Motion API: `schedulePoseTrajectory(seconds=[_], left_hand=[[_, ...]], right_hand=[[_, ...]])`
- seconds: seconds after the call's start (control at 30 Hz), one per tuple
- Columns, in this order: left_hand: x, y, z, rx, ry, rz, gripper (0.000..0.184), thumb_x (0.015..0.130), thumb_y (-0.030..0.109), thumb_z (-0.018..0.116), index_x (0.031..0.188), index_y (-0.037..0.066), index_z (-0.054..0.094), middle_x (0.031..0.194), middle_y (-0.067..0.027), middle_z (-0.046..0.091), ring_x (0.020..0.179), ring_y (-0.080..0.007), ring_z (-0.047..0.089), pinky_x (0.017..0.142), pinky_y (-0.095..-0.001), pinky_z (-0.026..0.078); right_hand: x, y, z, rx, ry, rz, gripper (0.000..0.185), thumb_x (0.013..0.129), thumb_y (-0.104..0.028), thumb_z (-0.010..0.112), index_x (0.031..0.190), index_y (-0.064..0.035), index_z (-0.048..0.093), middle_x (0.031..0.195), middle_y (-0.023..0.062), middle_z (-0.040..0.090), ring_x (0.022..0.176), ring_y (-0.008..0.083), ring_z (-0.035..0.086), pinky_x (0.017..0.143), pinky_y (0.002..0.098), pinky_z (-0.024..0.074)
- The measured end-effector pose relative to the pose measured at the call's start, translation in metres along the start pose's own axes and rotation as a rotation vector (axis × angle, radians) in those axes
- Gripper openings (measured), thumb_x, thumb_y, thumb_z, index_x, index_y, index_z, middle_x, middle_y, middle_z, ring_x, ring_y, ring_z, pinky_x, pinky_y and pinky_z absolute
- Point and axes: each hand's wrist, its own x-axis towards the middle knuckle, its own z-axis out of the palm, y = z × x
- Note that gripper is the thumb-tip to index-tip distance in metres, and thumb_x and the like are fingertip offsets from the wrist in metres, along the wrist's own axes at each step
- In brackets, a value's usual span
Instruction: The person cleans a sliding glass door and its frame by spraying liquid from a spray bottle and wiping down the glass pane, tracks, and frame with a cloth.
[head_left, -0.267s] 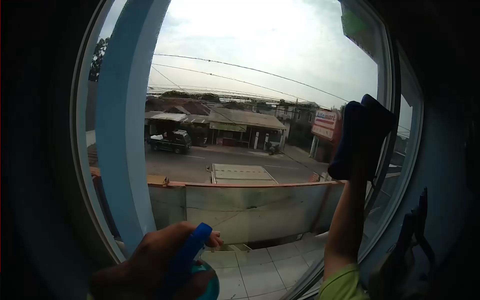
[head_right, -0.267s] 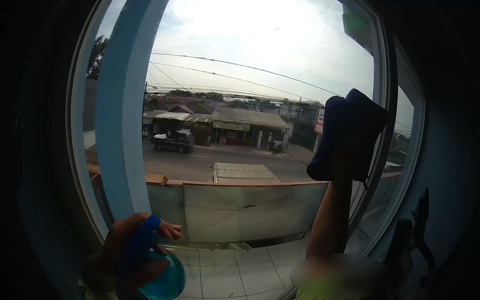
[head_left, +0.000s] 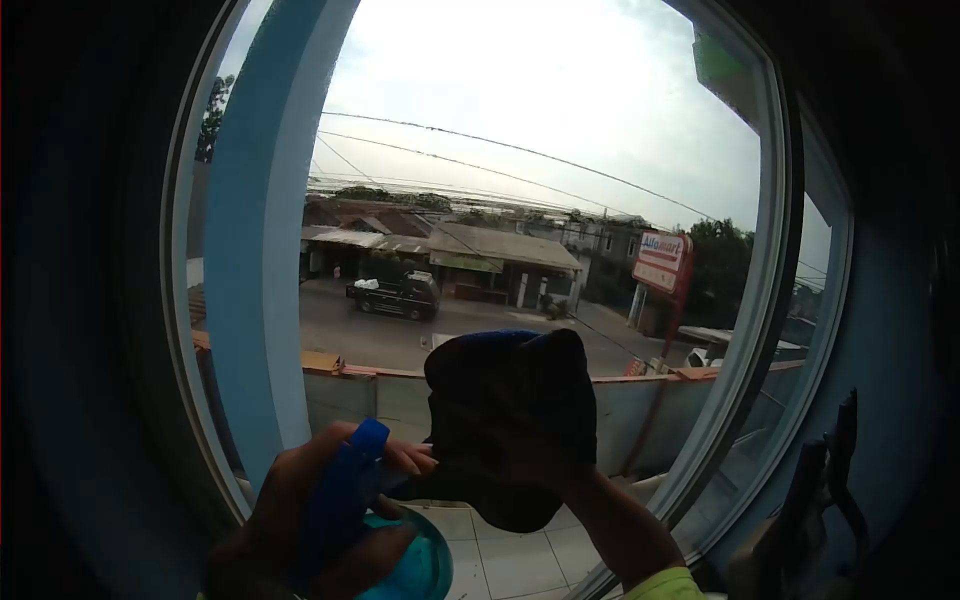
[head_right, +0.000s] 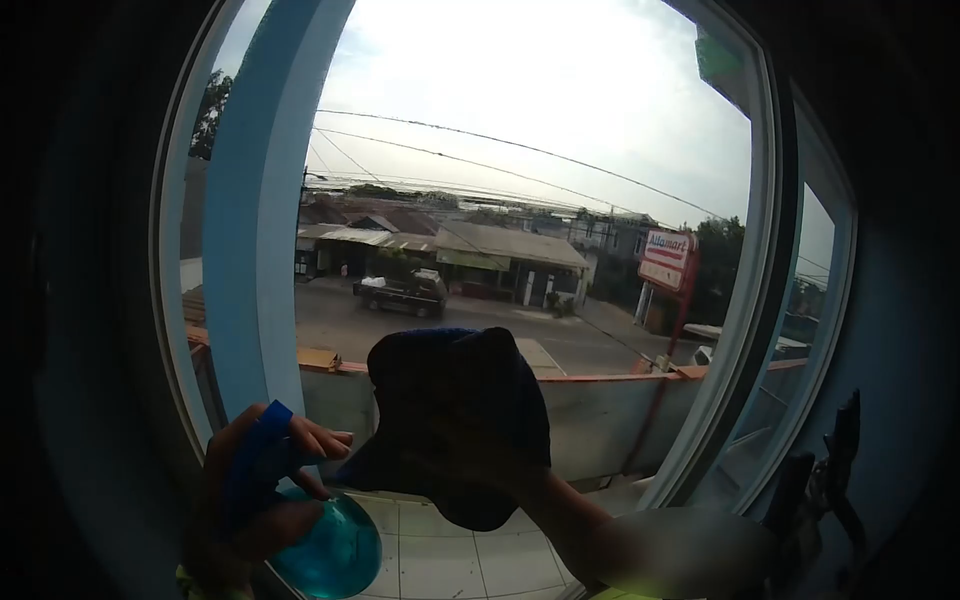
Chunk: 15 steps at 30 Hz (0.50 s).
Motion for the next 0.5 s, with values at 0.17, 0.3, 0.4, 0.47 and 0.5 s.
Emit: schedulePoseTrajectory(seconds=[0.17, 0.3, 0.4, 0.47, 0.5], left_hand=[[-0.04, 0.008, -0.036, 0.126, 0.027, -0.102, 0.058, 0.068, -0.002, 0.065, 0.124, 0.001, 0.048, 0.104, -0.0156, 0.061, 0.113, -0.0311, 0.061, 0.075, -0.0365, 0.059], [-0.043, 0.016, -0.047, 0.234, -0.083, -0.135, 0.067, 0.071, -0.002, 0.067, 0.133, 0.001, 0.042, 0.104, -0.0182, 0.06, 0.113, -0.0311, 0.061, 0.078, -0.0373, 0.059], [-0.042, 0.011, -0.046, 0.146, -0.019, -0.005, 0.064, 0.071, -0.002, 0.067, 0.131, 0.0, 0.043, 0.103, -0.0188, 0.06, 0.113, -0.0308, 0.061, 0.079, -0.0378, 0.059], [-0.049, 0.003, -0.047, 0.087, 0.0, 0.046, 0.066, 0.072, -0.003, 0.067, 0.132, 0.0, 0.041, 0.105, -0.0191, 0.06, 0.113, -0.0316, 0.061, 0.08, -0.0385, 0.059], [-0.053, 0.002, -0.055, 0.027, 0.039, 0.095, 0.068, 0.072, -0.004, 0.068, 0.134, 0.0, 0.04, 0.106, -0.0194, 0.06, 0.113, -0.0323, 0.061, 0.081, -0.0392, 0.059]], right_hand=[[-0.03, 0.107, -0.074, -0.291, 0.379, 0.525, 0.092, 0.066, -0.073, 0.065, 0.137, -0.0161, 0.053, 0.142, 0.0197, 0.045, 0.134, 0.0428, 0.036, 0.112, 0.0616, 0.0221], [0.041, 0.145, -0.067, -0.354, 0.533, 0.634, 0.088, 0.069, -0.068, 0.062, 0.138, -0.0144, 0.051, 0.143, 0.0203, 0.043, 0.135, 0.0427, 0.035, 0.112, 0.0616, 0.0225], [0.1, 0.038, -0.034, -0.392, 0.341, 0.352, 0.085, 0.072, -0.064, 0.06, 0.139, -0.0132, 0.049, 0.144, 0.0208, 0.042, 0.135, 0.0427, 0.035, 0.112, 0.0617, 0.0227], [0.088, -0.032, -0.005, -0.208, 0.166, 0.157, 0.083, 0.073, -0.062, 0.058, 0.139, -0.0123, 0.048, 0.144, 0.0212, 0.041, 0.135, 0.0427, 0.035, 0.112, 0.0617, 0.0229], [0.072, -0.044, 0.003, -0.113, 0.114, 0.12, 0.082, 0.074, -0.06, 0.058, 0.139, -0.0119, 0.048, 0.145, 0.0213, 0.04, 0.135, 0.0427, 0.034, 0.112, 0.0618, 0.0229]])
